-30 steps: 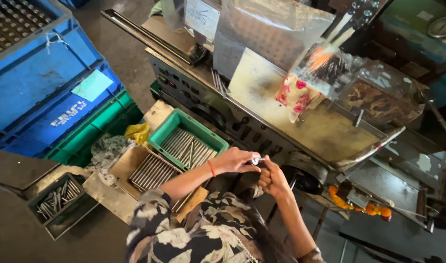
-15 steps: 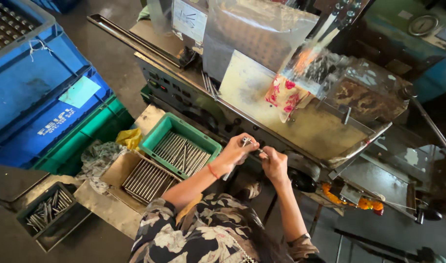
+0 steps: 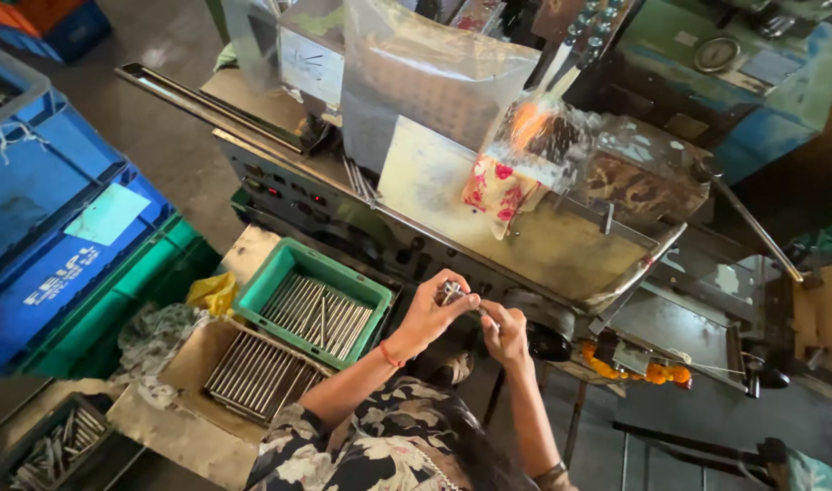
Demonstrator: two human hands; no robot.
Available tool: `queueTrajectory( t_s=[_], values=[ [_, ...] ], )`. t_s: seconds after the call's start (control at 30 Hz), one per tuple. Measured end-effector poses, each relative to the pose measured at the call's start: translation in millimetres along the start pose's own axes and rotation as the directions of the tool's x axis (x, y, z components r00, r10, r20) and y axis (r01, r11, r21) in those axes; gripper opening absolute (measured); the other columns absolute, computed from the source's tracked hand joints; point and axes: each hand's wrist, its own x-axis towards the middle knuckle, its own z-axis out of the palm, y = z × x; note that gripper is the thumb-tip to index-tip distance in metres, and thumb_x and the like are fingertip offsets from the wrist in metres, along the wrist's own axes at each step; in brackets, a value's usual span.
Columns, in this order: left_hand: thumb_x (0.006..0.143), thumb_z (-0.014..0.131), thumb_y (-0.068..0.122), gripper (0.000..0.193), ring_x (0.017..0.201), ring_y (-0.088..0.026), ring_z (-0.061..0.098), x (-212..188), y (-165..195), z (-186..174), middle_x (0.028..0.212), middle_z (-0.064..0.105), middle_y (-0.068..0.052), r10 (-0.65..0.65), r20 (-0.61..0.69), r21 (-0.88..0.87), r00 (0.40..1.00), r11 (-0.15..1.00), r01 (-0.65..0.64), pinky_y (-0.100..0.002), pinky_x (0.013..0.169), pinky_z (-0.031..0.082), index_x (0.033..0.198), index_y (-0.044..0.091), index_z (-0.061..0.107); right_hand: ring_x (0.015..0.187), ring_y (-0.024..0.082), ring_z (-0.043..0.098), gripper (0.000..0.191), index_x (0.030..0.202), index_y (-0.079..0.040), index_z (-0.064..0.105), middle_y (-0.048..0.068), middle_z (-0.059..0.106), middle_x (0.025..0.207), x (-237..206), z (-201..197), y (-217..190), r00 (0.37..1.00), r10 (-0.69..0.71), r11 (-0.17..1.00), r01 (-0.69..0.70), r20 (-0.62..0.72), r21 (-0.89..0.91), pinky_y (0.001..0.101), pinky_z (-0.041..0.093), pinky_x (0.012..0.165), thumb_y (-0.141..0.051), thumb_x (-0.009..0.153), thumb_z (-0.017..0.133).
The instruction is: The person repeatedly picks metal rods from a green crate, presses each rod against a rotating grinding wheel while coolant flows, then places the finished rod into a cardboard box. The cycle repeats continuously throughout the clip.
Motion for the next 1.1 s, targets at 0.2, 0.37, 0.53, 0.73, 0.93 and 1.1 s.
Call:
queueTrajectory(
  t_s=[0.2, 0.37, 0.53, 0.73, 0.93, 1.1],
  values=[
    [0.095, 0.076, 0.021, 0.016, 0.049, 0.000, 0.037, 20, 19, -17, 0.070, 0.052, 0.007, -0.306, 0.199, -0.101, 0.931, 0.938, 0.330, -0.021, 0.041, 0.023, 0.098, 0.011, 0.063, 0.069, 0.021, 0.062, 0.039, 0.107, -0.001, 0.073, 0.012, 0.071, 0.080, 32, -40, -43, 0.893, 0.038, 0.936, -0.188, 0.448, 0.296, 0.0370, 0.051, 0.065, -0.036, 0.108, 0.057],
    [0.095, 0.074, 0.020, 0.017, 0.040, -0.002, 0.033, 30, 14, -3, 0.057, 0.044, 0.008, -0.343, 0.285, -0.284, 0.895, 0.862, 0.420, -0.023, 0.037, 0.017, 0.095, 0.014, 0.058, 0.054, 0.015, 0.049, 0.045, 0.093, -0.004, 0.080, 0.007, 0.054, 0.063, 49, -56, -49, 0.864, 0.031, 0.943, -0.192, 0.503, 0.272, 0.0338, 0.039, 0.053, -0.039, 0.103, 0.053],
    [0.095, 0.075, 0.019, 0.019, 0.040, -0.002, 0.032, 19, 6, 11, 0.057, 0.041, 0.009, -0.349, 0.213, -0.293, 0.913, 0.868, 0.400, -0.023, 0.038, 0.017, 0.092, 0.013, 0.058, 0.048, 0.011, 0.049, 0.049, 0.081, -0.003, 0.078, 0.003, 0.058, 0.059, 35, -61, -25, 0.905, -0.053, 0.945, -0.091, 0.422, 0.315, 0.0312, 0.037, 0.048, -0.040, 0.104, 0.054],
    [0.093, 0.076, 0.020, 0.020, 0.039, -0.002, 0.030, 26, 7, 9, 0.056, 0.039, 0.009, -0.484, 0.156, -0.224, 0.861, 0.832, 0.508, -0.024, 0.037, 0.016, 0.090, 0.015, 0.057, 0.050, 0.010, 0.047, 0.055, 0.073, 0.001, 0.077, 0.001, 0.058, 0.054, -9, -19, 5, 0.907, 0.291, 0.776, -0.411, 0.306, 0.478, 0.0277, 0.035, 0.048, -0.041, 0.102, 0.055],
    [0.094, 0.076, 0.022, 0.019, 0.043, -0.001, 0.031, 29, 1, -2, 0.059, 0.040, 0.010, -0.433, 0.156, -0.189, 0.888, 0.869, 0.457, -0.023, 0.039, 0.019, 0.091, 0.015, 0.059, 0.053, 0.008, 0.052, 0.056, 0.071, 0.001, 0.074, 0.002, 0.065, 0.059, -10, -5, 2, 0.913, 0.293, 0.712, -0.406, 0.283, 0.573, 0.0260, 0.039, 0.049, -0.040, 0.103, 0.054],
    [0.095, 0.073, 0.025, 0.015, 0.044, -0.002, 0.033, 65, -27, -19, 0.060, 0.042, 0.009, -0.400, 0.197, -0.188, 0.895, 0.881, 0.435, -0.022, 0.040, 0.021, 0.093, 0.015, 0.063, 0.048, 0.011, 0.048, 0.042, 0.070, -0.001, 0.070, 0.005, 0.056, 0.054, 43, -20, -8, 0.918, 0.212, 0.899, -0.318, 0.335, 0.302, 0.0302, 0.039, 0.046, -0.026, 0.102, 0.062]
  ],
)
